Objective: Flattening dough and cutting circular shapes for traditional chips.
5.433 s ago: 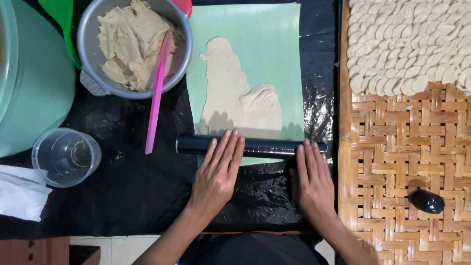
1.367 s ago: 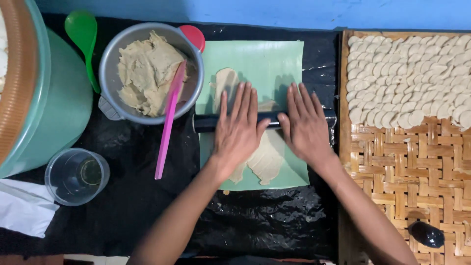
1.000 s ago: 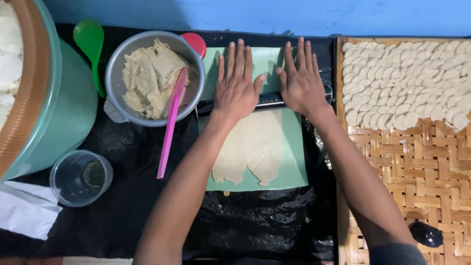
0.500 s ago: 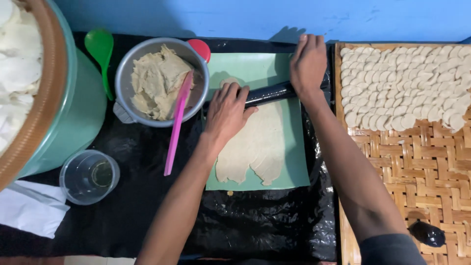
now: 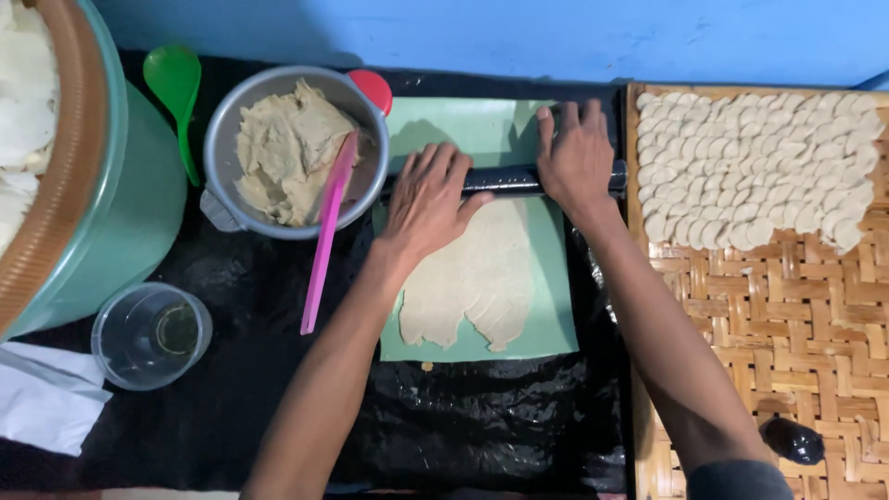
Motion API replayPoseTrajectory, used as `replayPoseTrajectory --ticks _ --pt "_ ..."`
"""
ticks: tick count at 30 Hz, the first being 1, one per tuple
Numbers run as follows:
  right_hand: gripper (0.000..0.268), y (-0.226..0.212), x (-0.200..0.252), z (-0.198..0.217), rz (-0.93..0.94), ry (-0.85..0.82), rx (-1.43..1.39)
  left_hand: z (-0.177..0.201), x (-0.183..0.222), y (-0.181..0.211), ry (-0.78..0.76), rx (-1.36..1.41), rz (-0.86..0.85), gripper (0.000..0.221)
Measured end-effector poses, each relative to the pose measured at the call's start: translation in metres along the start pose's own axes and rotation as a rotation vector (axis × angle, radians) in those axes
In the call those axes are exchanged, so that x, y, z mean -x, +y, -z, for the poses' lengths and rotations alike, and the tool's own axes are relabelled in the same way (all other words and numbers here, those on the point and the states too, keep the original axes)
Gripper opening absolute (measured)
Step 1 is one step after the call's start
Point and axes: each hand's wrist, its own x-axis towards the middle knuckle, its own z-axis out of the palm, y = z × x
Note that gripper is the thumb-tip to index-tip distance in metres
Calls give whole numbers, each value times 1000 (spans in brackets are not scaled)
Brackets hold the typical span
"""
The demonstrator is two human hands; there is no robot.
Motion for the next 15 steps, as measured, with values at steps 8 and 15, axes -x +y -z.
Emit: replayPoseTrajectory --ticks 8,15 --pt "58 15 54 -3 181 36 144 -19 27 11 52 -104 20 74" --pt "66 0 121 30 283 -50 116 -4 76 42 -33 -181 29 65"
